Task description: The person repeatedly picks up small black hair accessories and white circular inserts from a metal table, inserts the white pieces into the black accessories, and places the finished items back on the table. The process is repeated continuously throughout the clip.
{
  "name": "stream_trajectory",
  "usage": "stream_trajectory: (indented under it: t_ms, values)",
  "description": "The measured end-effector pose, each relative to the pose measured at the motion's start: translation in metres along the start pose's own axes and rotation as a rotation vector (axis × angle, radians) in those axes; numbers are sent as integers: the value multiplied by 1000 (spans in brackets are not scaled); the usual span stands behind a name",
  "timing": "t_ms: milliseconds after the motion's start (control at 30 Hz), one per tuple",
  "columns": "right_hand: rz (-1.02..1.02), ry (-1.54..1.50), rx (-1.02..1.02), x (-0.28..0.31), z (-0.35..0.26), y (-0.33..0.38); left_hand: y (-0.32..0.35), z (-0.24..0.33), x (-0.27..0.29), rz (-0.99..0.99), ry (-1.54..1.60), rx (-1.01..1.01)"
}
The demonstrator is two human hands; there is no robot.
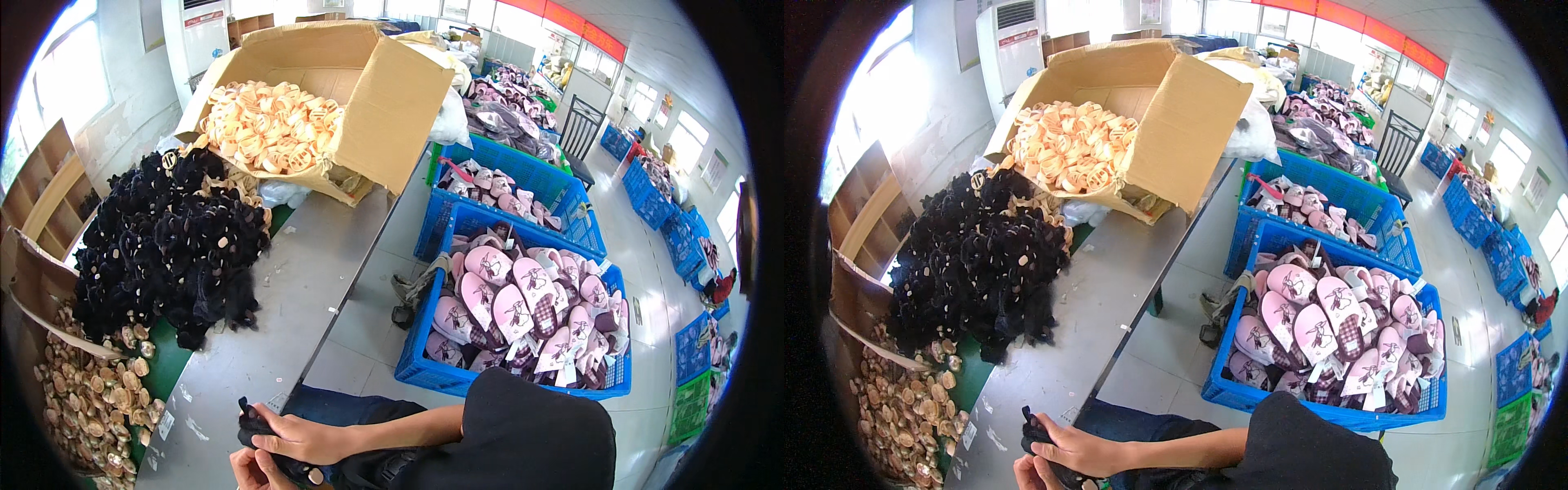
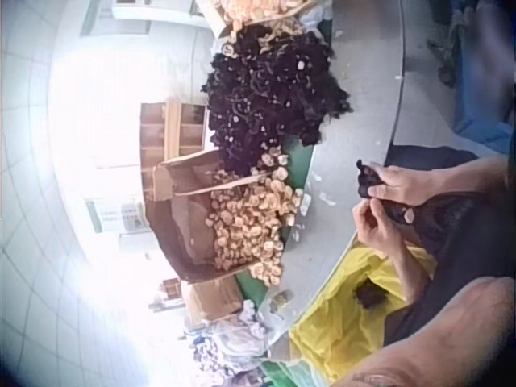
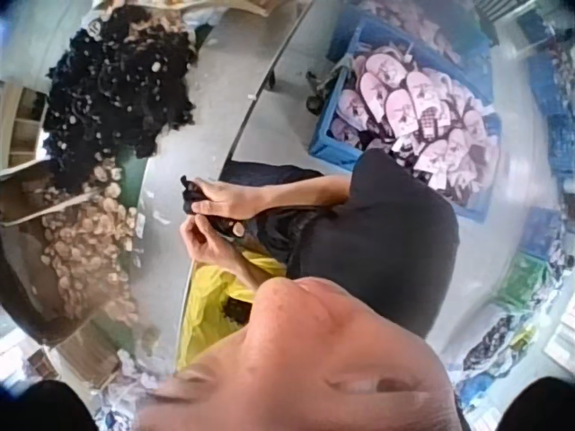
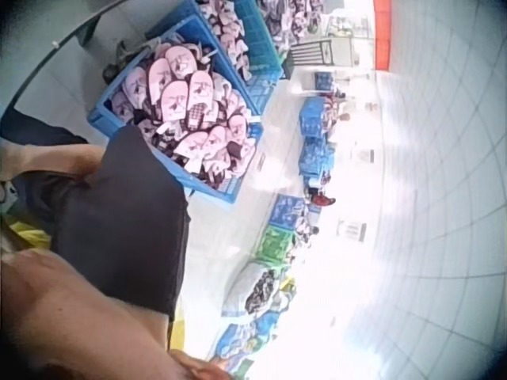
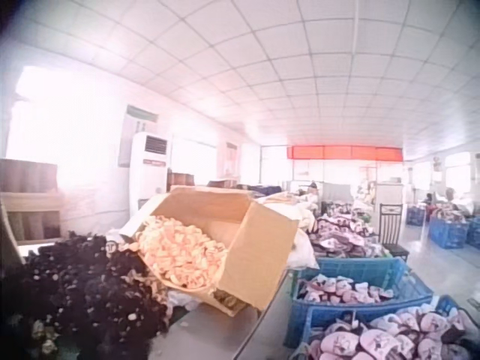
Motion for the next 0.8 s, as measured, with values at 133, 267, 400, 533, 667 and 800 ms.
stream_trajectory:
  t_ms: [133,267,400,533,667,800]
  values:
    - [-25,23,-38,5,27,0,1,7,-3,-59,-98,5]
    - [-97,13,-73,13,38,7,2,10,-11,-78,-132,-22]
    - [-229,-165,-186,10,-5,8,5,21,-16,-3,-268,-110]
    - [-217,-315,-246,21,1,9,-5,8,-27,-5,-233,-107]
    - [-205,-347,-218,15,-10,7,-11,-3,-16,-7,-272,-154]
    - [-104,-341,-162,9,-3,0,-12,-16,-6,5,-303,-142]
Point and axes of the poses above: each hand's wrist, its own y-axis away from the middle knuckle, its own x-axis out of the back of the hand, z = x × y, the point moved 4 cm from there along -y, towards the middle knuckle, and after that the axes turned 10 degrees about -z, right-handed, at the moved point
